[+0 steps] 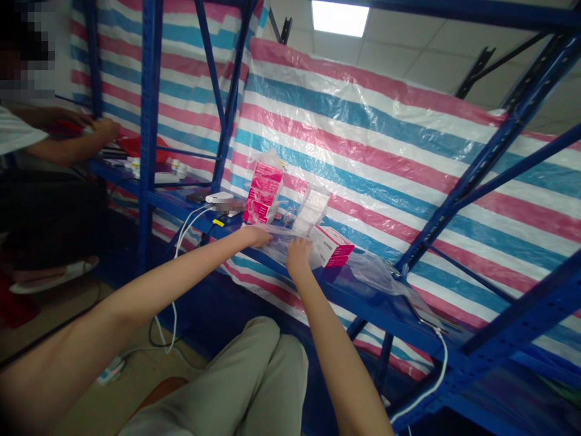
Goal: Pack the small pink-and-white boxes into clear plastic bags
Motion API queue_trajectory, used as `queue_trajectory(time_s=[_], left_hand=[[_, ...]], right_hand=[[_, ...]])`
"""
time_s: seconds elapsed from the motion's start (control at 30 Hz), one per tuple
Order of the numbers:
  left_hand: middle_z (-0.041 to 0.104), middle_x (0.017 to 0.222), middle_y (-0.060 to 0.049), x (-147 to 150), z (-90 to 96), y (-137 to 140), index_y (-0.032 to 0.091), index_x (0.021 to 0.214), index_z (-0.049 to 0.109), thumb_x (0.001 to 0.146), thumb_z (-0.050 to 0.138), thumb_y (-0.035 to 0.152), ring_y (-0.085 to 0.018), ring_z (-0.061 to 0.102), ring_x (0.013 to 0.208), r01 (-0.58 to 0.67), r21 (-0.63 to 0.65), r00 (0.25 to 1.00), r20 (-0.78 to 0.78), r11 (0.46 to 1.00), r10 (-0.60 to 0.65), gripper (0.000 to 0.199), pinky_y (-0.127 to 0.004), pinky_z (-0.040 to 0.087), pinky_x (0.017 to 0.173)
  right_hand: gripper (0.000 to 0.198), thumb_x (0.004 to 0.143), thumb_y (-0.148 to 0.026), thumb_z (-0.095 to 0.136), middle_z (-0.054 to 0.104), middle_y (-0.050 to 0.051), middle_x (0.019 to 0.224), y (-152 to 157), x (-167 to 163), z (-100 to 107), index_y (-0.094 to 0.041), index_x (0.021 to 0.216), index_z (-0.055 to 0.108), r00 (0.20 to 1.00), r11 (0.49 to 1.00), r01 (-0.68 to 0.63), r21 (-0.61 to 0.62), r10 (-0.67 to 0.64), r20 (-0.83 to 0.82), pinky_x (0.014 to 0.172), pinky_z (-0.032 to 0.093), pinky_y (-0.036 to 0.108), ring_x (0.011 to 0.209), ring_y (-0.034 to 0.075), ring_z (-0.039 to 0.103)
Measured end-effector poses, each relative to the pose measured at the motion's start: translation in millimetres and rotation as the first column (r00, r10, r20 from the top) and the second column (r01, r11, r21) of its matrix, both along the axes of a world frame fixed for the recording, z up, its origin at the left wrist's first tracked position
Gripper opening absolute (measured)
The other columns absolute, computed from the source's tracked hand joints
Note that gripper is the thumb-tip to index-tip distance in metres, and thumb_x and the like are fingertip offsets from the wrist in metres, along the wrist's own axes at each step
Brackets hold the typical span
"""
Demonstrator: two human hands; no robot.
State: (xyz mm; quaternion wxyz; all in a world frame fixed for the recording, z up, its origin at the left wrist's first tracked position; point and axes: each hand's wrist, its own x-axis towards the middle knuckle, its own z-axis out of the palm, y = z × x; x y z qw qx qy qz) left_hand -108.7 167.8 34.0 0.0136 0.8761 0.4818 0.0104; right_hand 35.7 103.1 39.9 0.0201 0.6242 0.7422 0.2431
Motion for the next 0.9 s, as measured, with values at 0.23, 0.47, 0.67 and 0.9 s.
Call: queue_trajectory(time_s=[0.23, 0.47, 0.67, 0.9], left_hand=[[0.064, 0.109, 0.000, -11.8, 18.7, 2.6, 0.029, 0.107, 0.062, 0.061, 0.071, 0.018, -0.022, 0.056, 0.096, -0.041, -0.101, 0.995, -0.091, 0.994, 0.032, 0.047, -0.028, 0.044, 0.083], [0.066, 0.107, 0.000, -9.4, 17.6, 5.2, 0.031, 0.113, 0.060, 0.061, 0.068, 0.018, -0.021, 0.058, 0.091, -0.005, -0.120, 0.995, -0.100, 0.993, -0.007, 0.054, -0.027, 0.044, 0.081], [0.059, 0.119, -0.003, -19.2, 11.2, 8.3, 0.027, 0.113, 0.061, 0.064, 0.067, 0.017, -0.021, 0.053, 0.103, 0.047, -0.101, 0.997, -0.057, 0.994, -0.053, 0.050, -0.027, 0.039, 0.089], [0.064, 0.112, -0.004, -34.0, 12.3, 27.4, 0.026, 0.108, 0.064, 0.063, 0.069, 0.021, -0.021, 0.057, 0.095, -0.011, -0.142, 1.000, -0.007, 0.990, 0.010, 0.046, -0.027, 0.042, 0.082]], right_hand=[[0.027, 0.080, -0.004, 0.043, 0.065, 0.019, 0.098, 1.3, 23.6, 15.8, -0.010, 0.094, 0.066, 0.997, 0.987, -0.009, -0.162, 0.021, 0.073, 0.077, 0.045, 0.036, 0.095, 0.026, 0.061], [0.033, 0.085, -0.011, 0.041, 0.060, 0.011, 0.115, 24.5, 3.2, 19.0, -0.017, 0.112, 0.058, 0.966, 0.939, -0.251, -0.234, 0.258, 0.001, 0.087, 0.041, 0.025, 0.108, 0.018, 0.055], [0.037, 0.087, -0.020, 0.041, 0.052, 0.018, 0.124, 56.6, 1.1, -1.9, -0.011, 0.121, 0.049, 0.983, 0.969, -0.183, -0.167, 0.175, -0.060, 0.091, 0.040, 0.035, 0.114, 0.026, 0.049], [0.040, 0.085, -0.041, 0.047, 0.062, 0.014, 0.112, 87.5, 24.8, -0.2, -0.014, 0.111, 0.060, 0.990, 0.930, -0.134, -0.343, 0.111, -0.086, 0.084, 0.044, 0.032, 0.101, 0.025, 0.059]])
